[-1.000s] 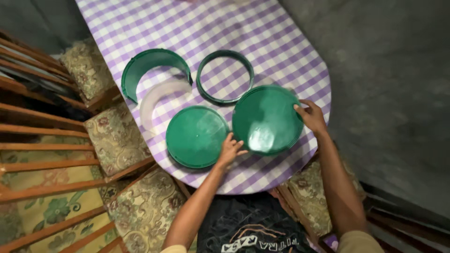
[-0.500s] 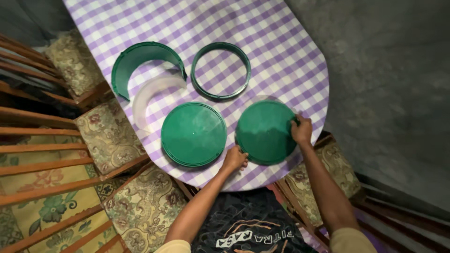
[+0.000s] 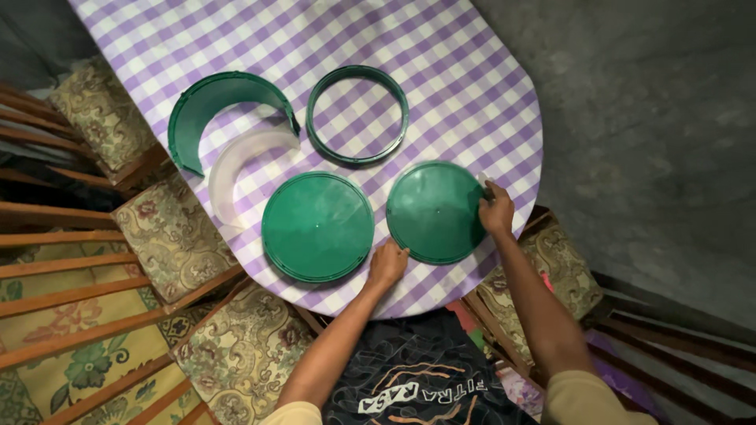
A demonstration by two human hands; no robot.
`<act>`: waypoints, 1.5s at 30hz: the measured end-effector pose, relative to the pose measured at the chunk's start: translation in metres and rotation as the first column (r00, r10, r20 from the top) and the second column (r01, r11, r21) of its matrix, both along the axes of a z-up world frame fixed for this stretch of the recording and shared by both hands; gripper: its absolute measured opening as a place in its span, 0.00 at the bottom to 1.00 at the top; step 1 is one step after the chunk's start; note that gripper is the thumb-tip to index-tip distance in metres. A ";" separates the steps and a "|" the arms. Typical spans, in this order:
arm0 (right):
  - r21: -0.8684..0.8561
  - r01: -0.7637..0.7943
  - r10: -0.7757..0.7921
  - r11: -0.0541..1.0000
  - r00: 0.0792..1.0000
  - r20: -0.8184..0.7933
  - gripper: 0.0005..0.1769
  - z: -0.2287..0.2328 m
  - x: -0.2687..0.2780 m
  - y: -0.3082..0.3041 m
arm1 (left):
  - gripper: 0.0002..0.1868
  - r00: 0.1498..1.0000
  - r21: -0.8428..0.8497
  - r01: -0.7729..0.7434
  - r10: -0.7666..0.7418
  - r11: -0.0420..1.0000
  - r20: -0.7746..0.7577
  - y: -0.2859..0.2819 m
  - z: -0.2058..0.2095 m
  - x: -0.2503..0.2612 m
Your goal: The person assembles green plastic components on a table. They fit a curved green ring onto a green circular base, then place a flat green disc on top to form a container-like shape. The person repeats this process with additional identical parts.
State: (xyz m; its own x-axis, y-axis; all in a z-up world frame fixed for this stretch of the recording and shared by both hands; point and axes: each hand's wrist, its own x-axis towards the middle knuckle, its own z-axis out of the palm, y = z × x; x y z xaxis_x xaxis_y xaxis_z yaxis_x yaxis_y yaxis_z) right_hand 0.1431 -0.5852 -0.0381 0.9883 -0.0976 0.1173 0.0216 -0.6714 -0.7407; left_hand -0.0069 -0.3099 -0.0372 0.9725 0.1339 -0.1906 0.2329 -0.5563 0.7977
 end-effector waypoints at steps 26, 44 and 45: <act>0.063 -0.474 0.456 0.878 0.791 -0.408 0.27 -0.014 -0.048 0.267 | 0.32 0.773 0.041 -0.633 0.630 0.773 0.077 0.262 -0.028 -0.070; 0.048 -0.427 0.428 0.903 0.903 -0.030 0.20 0.054 0.028 0.324 | 0.17 0.687 -0.054 -0.659 0.629 0.751 0.365 0.419 0.076 -0.025; 0.049 -0.419 0.421 0.907 0.906 -0.043 0.20 0.065 0.040 0.339 | 0.16 0.684 -0.057 -0.652 0.619 0.756 0.386 0.425 0.090 -0.010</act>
State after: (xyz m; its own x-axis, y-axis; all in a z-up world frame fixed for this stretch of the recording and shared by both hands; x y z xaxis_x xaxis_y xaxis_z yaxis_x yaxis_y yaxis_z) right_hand 0.1828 -0.2464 0.0266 0.9432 0.3248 0.0703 0.2574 -0.5801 -0.7728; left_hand -0.0165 0.1153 0.0525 0.6407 0.7433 0.1922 0.2611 -0.4464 0.8559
